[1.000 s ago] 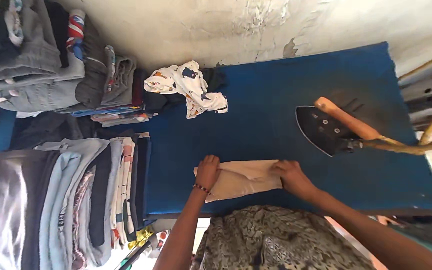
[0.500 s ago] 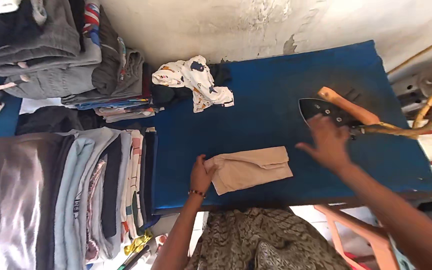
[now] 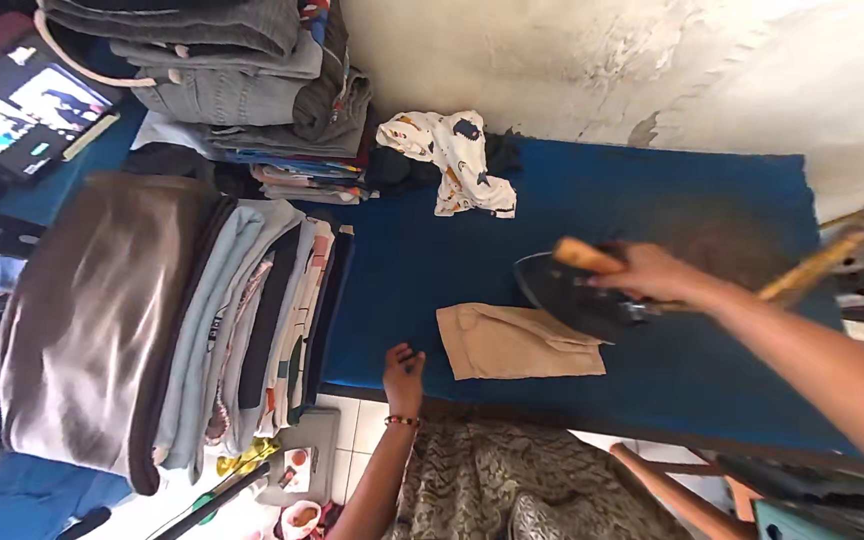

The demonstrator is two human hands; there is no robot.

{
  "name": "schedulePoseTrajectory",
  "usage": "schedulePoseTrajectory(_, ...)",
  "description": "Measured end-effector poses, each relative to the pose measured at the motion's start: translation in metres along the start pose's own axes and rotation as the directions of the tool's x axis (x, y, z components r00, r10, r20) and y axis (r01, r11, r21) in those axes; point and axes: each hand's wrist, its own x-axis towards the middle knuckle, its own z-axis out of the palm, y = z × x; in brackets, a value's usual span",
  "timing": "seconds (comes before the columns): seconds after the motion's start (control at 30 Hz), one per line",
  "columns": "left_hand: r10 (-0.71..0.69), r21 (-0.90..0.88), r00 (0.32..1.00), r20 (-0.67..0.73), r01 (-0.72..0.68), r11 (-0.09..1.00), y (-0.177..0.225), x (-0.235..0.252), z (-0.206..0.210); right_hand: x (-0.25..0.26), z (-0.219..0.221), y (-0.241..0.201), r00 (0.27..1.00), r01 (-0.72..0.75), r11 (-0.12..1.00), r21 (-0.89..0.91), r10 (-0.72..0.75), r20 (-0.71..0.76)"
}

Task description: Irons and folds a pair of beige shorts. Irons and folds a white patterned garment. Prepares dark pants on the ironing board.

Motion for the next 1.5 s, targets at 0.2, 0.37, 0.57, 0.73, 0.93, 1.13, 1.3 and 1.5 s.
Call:
schedulePoseTrajectory(0.2,0.042,-0.033,0.999,-0.034,-0.043,0.999,0.018,0.012,-0.025,-0.017,0.111,-0.091,0.842,0.474,0.786,-0.397,-0.272,0.465)
schedulePoseTrajectory(0.37,-0.071,-0.080,0.987,0.147,0.083,0.993,0.024,0.020,-0.024,-0.044,0.093,-0.048,0.878,0.397,0.810,-0.432,-0.198,0.436)
schedulePoseTrajectory(0.57,-0.202,0.085,0.904,0.377,0.183,0.979,0.033,0.021,0.015,-0.044,0.036,0.063,0.996,-0.077,0.970,-0.232,0.083,0.017)
schedulePoseTrajectory(0.73,-0.174,0.250,0.933,0.314,0.096,0.964,0.039,0.033,0.048,-0.024,0.009,0.149,0.956,-0.270,0.961,-0.065,0.260,-0.135)
schedulePoseTrajectory(0.93,0.229,0.358,0.947,0.227,-0.300,0.884,0.062,-0.010,0.068,-0.056,0.052,0.082,0.876,0.028,0.994,-0.110,-0.077,-0.475)
schedulePoseTrajectory(1.13,0.350,0.120,0.682,0.642,-0.540,0.833,0.093,-0.050,0.120,-0.082,0.143,-0.018,0.999,0.011,0.593,0.805,0.025,-0.032)
schedulePoseTrajectory(1.3,0.699,0.116,0.486,0.525,-0.854,0.507,0.059,-0.026,0.155,-0.062,0.141,0.028,0.969,-0.071,0.652,0.755,0.224,-0.103)
schedulePoseTrajectory(1.5,0.601,0.353,0.417,0.682,-0.907,0.229,0.013,-0.005,0.190,-0.059,0.160,0.024,0.876,-0.070,0.910,0.408,0.252,-0.411)
